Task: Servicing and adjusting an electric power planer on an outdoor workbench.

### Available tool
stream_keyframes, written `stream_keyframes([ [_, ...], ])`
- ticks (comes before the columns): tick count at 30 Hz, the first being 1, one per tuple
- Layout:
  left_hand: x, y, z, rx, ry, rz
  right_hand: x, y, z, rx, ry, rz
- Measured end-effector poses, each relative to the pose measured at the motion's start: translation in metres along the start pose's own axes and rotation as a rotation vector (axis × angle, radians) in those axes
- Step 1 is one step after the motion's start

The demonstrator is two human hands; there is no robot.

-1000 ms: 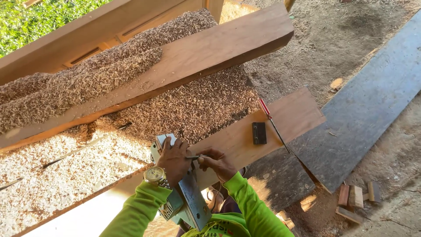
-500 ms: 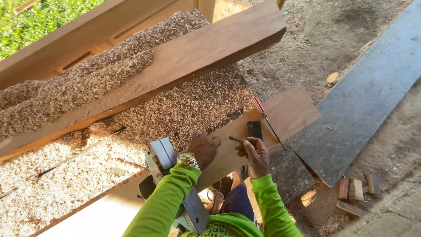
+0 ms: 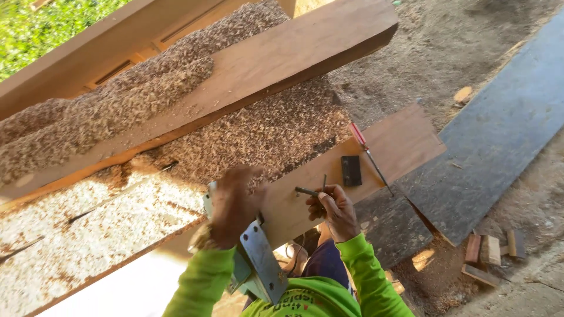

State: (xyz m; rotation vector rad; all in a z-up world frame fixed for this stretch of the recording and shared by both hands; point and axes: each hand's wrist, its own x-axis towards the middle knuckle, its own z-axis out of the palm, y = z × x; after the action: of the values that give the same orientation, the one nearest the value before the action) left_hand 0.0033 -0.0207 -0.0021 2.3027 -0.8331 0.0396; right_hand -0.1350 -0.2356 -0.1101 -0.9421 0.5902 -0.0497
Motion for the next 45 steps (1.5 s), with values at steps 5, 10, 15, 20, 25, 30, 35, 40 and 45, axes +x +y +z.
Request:
stream_keyframes([
  [5, -0.066, -0.013, -0.033, 0.089, 0.128, -0.283, 0.001, 0.023, 0.043, -0.220, -0.241, 0.018],
  [10, -0.101, -0.017, -0.018, 0.066, 0.082, -0.506, -0.008, 0.012, 0.086, -0.381, -0.356, 0.056],
  [15, -0.101, -0.010, -0.015, 0.049, 0.074, -0.534, -0.002, 0.009, 0.095, -0.365, -0.404, 0.102],
  [20, -0.096, -0.006, -0.019, -0.031, 0.055, -0.560, 0.001, 0.000, 0.099, -0.425, -0.407, 0.156],
  [25, -0.093, -0.006, -0.024, -0.040, 0.056, -0.530, 0.005, -0.007, 0.099, -0.441, -0.433, 0.179],
  [30, -0.085, -0.002, -0.031, -0.154, -0.026, -0.663, 0.016, -0.004, 0.085, -0.541, -0.667, 0.034],
  [35, -0.085, -0.012, -0.026, -0.192, 0.023, -0.590, 0.015, 0.000, 0.090, -0.697, -0.651, -0.133],
  [40, -0.049, 0.002, -0.028, -0.091, -0.032, -0.661, 0.005, 0.017, 0.109, -1.104, -0.380, -0.285],
  [45, -0.024, -0.011, 0.007, 0.060, 0.123, -0.439, 0.010, 0.038, 0.115, -0.892, -0.311, -0.567],
])
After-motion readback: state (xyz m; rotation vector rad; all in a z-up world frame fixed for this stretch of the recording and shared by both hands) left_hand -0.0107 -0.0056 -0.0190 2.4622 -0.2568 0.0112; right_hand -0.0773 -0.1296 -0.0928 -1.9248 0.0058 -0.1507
